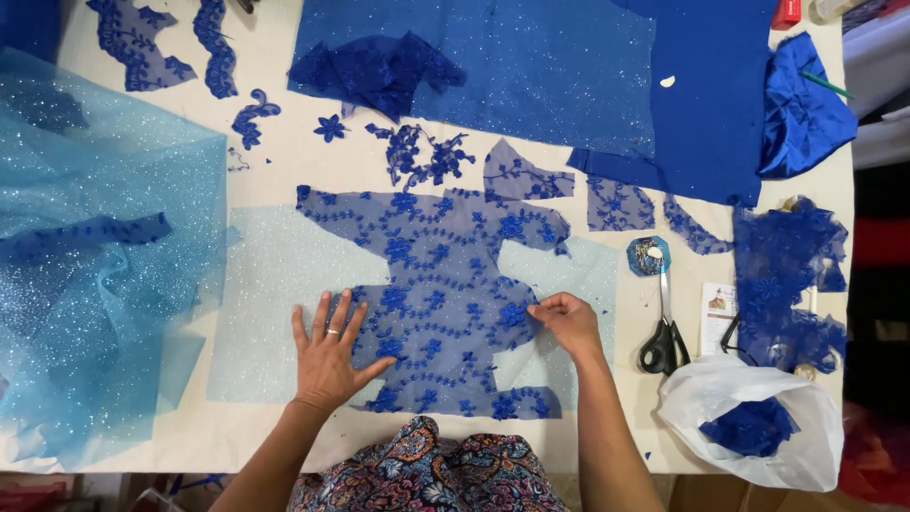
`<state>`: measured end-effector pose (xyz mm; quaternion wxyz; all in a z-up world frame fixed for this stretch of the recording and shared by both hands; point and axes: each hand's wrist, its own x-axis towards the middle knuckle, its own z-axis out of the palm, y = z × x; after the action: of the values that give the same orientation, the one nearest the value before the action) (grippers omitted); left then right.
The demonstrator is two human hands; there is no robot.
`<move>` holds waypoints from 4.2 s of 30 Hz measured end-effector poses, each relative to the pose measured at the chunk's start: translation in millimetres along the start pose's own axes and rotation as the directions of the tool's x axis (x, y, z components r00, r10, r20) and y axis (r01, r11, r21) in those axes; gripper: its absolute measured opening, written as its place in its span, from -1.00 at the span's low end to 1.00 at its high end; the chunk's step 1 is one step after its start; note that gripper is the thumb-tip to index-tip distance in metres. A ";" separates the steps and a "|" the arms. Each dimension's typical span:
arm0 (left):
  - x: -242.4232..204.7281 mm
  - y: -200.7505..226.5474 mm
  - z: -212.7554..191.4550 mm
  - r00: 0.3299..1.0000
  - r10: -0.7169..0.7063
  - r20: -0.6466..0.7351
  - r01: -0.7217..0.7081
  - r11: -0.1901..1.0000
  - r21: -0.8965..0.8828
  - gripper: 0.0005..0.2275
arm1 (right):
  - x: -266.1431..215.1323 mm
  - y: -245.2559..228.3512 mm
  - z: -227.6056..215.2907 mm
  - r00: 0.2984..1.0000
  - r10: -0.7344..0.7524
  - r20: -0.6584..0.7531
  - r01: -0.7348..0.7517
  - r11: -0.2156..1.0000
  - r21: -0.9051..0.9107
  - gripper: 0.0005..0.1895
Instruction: The person arranges and smooths a piece of blue floral lace fabric on a white table. They adjust the lace to align with a larger piece of light blue glittery tulle underneath, ensuring the pattern is properly positioned.
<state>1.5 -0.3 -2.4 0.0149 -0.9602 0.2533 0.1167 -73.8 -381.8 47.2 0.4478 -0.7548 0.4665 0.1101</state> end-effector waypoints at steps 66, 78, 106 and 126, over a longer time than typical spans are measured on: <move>112.3 -37.9 2.0 0.935 -0.184 -0.303 0.090 0.950 -0.299 -0.25 | 69.4 -103.4 -54.3 0.925 -0.204 -0.320 0.369 0.675 0.638 -0.83; 111.7 -37.2 1.2 0.951 -0.198 -0.236 0.133 0.955 -0.265 -0.22 | 121.4 -88.4 -55.6 0.946 -0.081 -0.314 0.226 0.860 0.458 -0.86; 110.7 -36.7 -8.2 0.960 -0.217 -0.180 0.186 0.967 -0.175 -0.18 | 63.9 -82.2 64.0 0.997 -0.065 -0.035 0.057 0.981 -0.185 -0.75; 110.2 -39.9 -5.3 0.949 -0.212 -0.234 0.149 0.954 -0.260 -0.19 | 63.4 -73.0 54.1 0.995 -0.070 -0.064 0.071 0.997 0.003 -0.80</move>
<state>115.2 -19.3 -23.9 -0.1234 -0.9811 0.1477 0.0179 32.7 -366.1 21.0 0.4383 -0.7728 0.4538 0.0689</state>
